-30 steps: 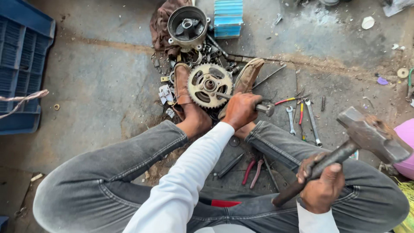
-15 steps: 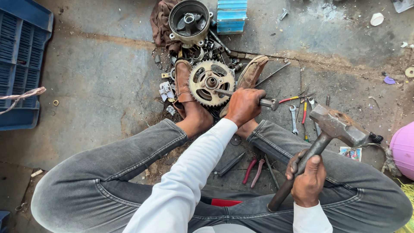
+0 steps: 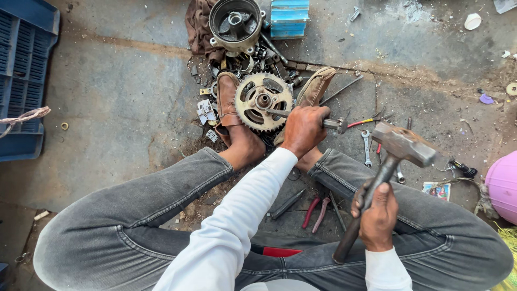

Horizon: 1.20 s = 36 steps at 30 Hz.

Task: The person sits on the ground and uses their bare feet to hold a metal gear steady. They use a hammer and a metal punch to repeatedly strike the center of the gear, likely to remove a stuck component. They also use a wrench to attempt to loosen a part of the gear.

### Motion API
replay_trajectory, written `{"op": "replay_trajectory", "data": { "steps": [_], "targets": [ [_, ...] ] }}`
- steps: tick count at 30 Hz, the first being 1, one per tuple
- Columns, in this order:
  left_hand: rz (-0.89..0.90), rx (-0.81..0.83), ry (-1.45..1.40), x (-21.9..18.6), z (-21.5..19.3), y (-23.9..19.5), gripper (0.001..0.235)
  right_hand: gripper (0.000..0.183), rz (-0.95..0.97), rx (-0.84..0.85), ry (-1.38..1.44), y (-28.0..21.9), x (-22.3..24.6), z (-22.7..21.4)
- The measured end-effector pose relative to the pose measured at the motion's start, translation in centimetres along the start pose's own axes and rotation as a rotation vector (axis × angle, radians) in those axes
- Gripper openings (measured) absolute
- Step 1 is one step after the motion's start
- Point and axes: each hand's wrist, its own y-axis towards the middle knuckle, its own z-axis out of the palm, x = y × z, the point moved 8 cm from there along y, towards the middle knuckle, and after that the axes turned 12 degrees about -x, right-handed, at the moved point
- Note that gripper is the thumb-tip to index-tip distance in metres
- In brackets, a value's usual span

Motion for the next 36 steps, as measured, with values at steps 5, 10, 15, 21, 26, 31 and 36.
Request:
{"op": "replay_trajectory", "data": {
  "steps": [5,10,15,21,26,31,36],
  "targets": [
    [-0.020,-0.055,0.030,-0.2,-0.4,0.0,0.012,0.044,0.024,0.023,-0.038,0.5,-0.6,2.3],
    [-0.068,-0.090,-0.006,0.0,-0.9,0.5,0.012,0.046,0.049,0.038,-0.046,1.2,-1.0,4.6],
    [-0.057,-0.090,-0.040,0.4,-1.3,0.5,0.015,0.046,0.048,0.017,-0.025,1.3,-0.6,4.6],
    [-0.025,-0.077,-0.049,0.0,-1.7,0.3,0.020,0.046,0.054,0.052,-0.091,1.3,-0.6,4.2],
    [-0.037,-0.072,-0.064,0.0,-1.8,0.4,0.022,0.046,0.084,-0.023,-0.133,1.0,0.2,0.5],
    [-0.027,-0.050,-0.055,0.8,-0.6,-0.4,0.023,0.047,0.112,-0.115,-0.190,-0.6,-1.0,-1.7],
    [0.042,-0.131,-0.135,1.2,-1.9,-1.3,0.035,0.048,0.156,-0.084,-0.248,-1.7,-3.5,1.0]
  ]
}}
